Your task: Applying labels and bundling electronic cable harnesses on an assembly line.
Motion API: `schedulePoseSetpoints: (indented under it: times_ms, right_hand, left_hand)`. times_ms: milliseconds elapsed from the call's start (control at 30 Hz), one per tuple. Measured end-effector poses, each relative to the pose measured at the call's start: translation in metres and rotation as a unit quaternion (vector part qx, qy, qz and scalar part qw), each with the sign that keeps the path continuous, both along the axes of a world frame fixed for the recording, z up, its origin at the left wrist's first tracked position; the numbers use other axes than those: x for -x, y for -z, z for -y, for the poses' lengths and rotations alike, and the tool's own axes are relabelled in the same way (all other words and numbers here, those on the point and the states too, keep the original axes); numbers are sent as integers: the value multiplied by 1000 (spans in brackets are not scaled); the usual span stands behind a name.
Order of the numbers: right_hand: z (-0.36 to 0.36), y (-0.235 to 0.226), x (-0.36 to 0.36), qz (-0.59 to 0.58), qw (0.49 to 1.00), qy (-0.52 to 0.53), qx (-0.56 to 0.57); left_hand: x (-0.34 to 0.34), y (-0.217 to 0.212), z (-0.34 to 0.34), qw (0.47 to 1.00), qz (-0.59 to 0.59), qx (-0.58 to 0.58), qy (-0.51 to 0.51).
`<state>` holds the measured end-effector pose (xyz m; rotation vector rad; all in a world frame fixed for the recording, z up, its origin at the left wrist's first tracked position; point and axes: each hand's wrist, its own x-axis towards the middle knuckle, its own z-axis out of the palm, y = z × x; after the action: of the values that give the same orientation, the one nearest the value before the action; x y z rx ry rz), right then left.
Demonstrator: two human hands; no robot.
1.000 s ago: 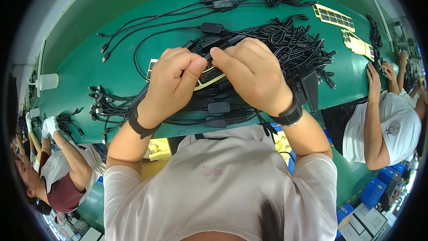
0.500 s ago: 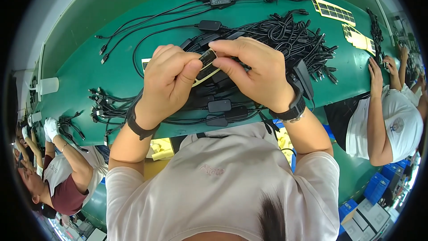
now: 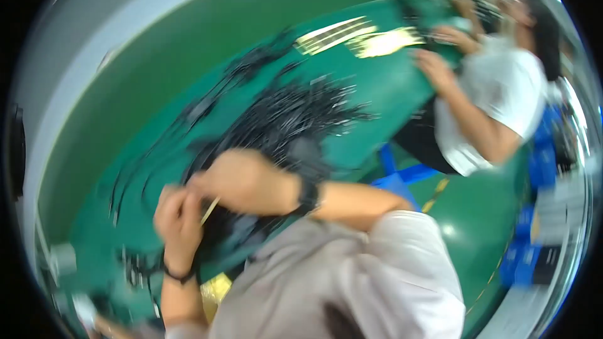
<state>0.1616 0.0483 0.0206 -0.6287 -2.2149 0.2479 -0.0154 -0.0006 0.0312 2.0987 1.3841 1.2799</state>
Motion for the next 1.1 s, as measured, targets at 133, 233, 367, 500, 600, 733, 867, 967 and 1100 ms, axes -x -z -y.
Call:
schedulePoseSetpoints:
  times_ms: [133, 233, 367, 500, 600, 733, 867, 967, 1100]
  right_hand:
    - [5, -4, 5, -128, 980, -74, -132]
    - [4, 0, 10, -160, 976, -25, -145]
    - [-1, 1, 7, -159, 971, -16, -179]
    - [-3, 4, 11, -194, 967, -28, -164]
    - [-4, 4, 9, -168, 965, -50, -193]
    - [-4, 5, 12, -151, 967, -45, -202]
    - [-2, 4, 17, -152, 968, -37, -196]
    - [5, 0, 25, -191, 972, -38, -130]
    - [6, -12, 25, -245, 945, -103, 190]
  left_hand:
    - [-2, -1, 21, 995, 29, 29, -85]
    - [-6, 6, 11, 992, 82, 43, -84]
    - [-8, 14, 4, 991, 112, 33, -69]
    - [-17, 10, 7, 984, 155, 29, -79]
    - [-16, 10, 8, 982, 164, 48, -87]
    - [-19, 1, 12, 978, 185, 61, -76]
    - [-10, 7, 15, 976, 181, 81, -89]
    - [-9, 4, 20, 973, 199, 66, -93]
    - [-12, 3, 25, 977, 170, 47, -117]
